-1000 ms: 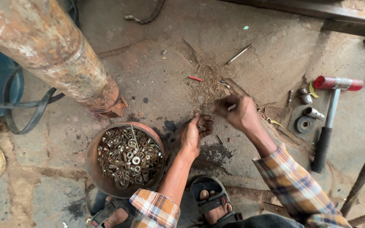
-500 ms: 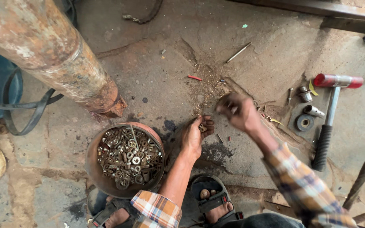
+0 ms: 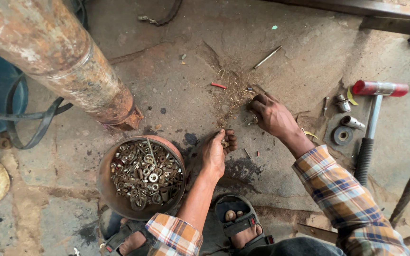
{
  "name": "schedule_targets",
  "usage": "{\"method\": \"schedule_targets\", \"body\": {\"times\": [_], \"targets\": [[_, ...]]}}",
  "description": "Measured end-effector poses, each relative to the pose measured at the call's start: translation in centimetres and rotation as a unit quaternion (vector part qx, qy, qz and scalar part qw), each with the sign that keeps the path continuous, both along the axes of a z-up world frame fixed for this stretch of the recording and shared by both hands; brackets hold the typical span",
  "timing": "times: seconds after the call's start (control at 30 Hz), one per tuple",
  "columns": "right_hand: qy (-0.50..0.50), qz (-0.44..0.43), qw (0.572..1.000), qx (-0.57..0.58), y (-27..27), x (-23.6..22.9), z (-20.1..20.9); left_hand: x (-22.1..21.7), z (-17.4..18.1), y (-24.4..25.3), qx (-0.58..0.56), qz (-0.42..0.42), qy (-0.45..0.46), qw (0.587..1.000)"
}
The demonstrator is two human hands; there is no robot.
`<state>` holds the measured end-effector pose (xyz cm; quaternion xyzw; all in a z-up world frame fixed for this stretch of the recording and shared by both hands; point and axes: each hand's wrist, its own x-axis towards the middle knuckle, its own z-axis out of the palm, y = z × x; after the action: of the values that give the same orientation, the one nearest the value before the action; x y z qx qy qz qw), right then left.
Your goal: The person sits on the floor and sorts a pile of mixed nuts, bolts, and washers by hand, picking items from the floor and placing them into a metal bowl. The person handles the hardware one at a time, occasionally moving the bowl to a more accessible position.
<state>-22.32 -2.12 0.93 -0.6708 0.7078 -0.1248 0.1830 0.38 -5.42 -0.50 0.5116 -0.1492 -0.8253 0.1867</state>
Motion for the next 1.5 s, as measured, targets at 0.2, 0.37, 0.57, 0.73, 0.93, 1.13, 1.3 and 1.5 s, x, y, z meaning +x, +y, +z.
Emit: {"method": "schedule_targets", "body": {"times": [0.2, 0.37, 0.57, 0.73, 0.93, 1.13, 1.3, 1.5], "targets": [[0.075, 0.030, 0.997, -0.002, 0.4, -0.1, -1.3, -0.1, 0.3, 0.1, -0.016, -0.037, -0.013, 0.999], [-0.055, -0.090, 0.994, -0.013, 1.5, 1.5, -0.7, -0.1, 0.4, 0.1, 0.010, -0.038, -0.018, 0.999], [-0.114, -0.125, 0.985, -0.010, 1.1, 1.9, 0.9, -0.3, -0.3, -0.1, 0.017, -0.021, -0.015, 1.000], [-0.039, -0.041, 0.998, -0.018, 0.0, 1.6, 1.9, -0.1, -0.7, -0.1, 0.008, -0.015, -0.007, 1.000], [-0.193, -0.136, 0.972, -0.012, 1.8, 2.9, 3.3, -1.1, -1.3, -0.3, 0.041, -0.018, -0.002, 0.999], [-0.154, -0.175, 0.972, -0.040, 3.3, 3.3, 2.3, -1.8, -0.5, -0.1, -0.047, -0.062, -0.073, 0.994], [-0.093, -0.133, 0.986, -0.040, 3.9, 3.3, 1.4, -3.2, 0.1, -1.4, -0.356, -0.226, -0.222, 0.879], [-0.092, -0.159, 0.983, 0.001, 4.2, 2.5, 0.8, -5.4, -0.2, -3.1, -0.516, -0.284, -0.215, 0.779]]}}
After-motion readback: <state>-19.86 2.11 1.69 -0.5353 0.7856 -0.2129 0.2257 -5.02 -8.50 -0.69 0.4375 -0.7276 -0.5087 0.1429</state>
